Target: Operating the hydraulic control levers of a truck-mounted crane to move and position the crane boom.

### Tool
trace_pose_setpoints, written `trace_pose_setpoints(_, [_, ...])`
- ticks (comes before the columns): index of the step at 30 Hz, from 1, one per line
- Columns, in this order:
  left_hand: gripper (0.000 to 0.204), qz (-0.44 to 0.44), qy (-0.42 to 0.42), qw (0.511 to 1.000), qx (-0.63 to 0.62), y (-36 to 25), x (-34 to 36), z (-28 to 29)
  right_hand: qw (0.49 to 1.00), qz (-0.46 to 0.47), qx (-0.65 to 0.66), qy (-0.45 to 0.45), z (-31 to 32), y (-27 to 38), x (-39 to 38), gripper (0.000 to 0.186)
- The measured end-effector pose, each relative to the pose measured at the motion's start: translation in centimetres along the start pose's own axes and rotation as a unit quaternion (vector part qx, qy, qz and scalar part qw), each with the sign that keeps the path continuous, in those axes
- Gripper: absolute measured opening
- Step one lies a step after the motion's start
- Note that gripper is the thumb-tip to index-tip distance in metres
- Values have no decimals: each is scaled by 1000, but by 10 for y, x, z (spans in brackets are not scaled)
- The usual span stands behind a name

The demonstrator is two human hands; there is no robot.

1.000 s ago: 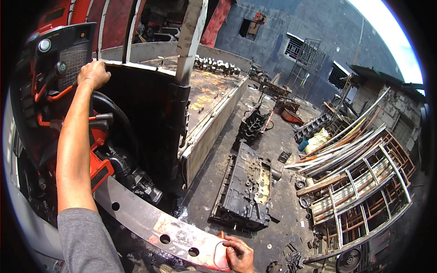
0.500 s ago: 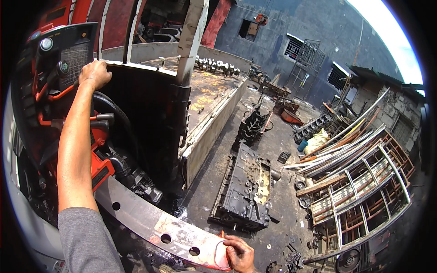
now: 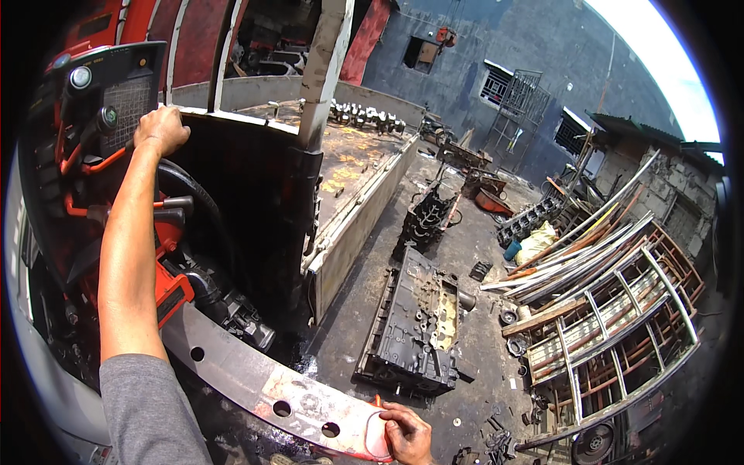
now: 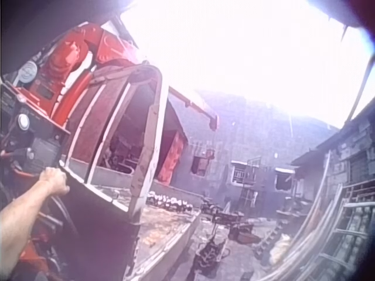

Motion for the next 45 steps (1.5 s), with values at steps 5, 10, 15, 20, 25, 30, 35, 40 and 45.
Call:
trace_pose_setpoints(5, [35, 15, 13, 1000, 0, 0, 0, 1, 1000, 13, 7, 0, 0, 0, 1, 19])
trace_pose_setpoints(10, [35, 12, 10, 1000, 7, 0, 0, -3, 1000, 10, -2, 2, 0, 0, 0, 19])
trace_pose_setpoints(15, [30, -3, -43, 999, 3, 1, 0, -3, 1000, -23, -5, 1, 4, -4, -1, 15])
trace_pose_setpoints(20, [29, 10, -24, 1000, 3, 2, 2, -4, 1000, -9, -16, 2, 4, -3, 1, 14])
trace_pose_setpoints(25, [30, 11, -23, 1000, 7, 1, 0, -3, 1000, 4, 14, 5, 1, -1, 0, 18])
trace_pose_setpoints(30, [35, 5, -9, 1000, -1, -2, -3, 1, 1000, -15, -12, 2, 4, -4, 0, 14])
trace_pose_setpoints(35, [35, 15, 17, 1000, 2, -3, -4, 3, 1000, -13, -12, 4, 6, -5, 0, 15])
trace_pose_setpoints(40, [35, 22, 25, 999, -1, -3, -3, 2, 1000, -12, 4, 7, 3, -2, 0, 16])
trace_pose_setpoints(45, [34, 8, 7, 1000, 7, -4, -3, 3, 1000, 1, 18, 11, 3, 0, 1, 18])
Point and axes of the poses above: each hand's wrist, its own x-axis towards the middle knuckle, its own z-axis out of the back of the hand, y = z × x, the point moved 3 cm from there along x, towards the middle knuckle, and after that the axes turned 14 degrees about y, right-handed, at the moved point
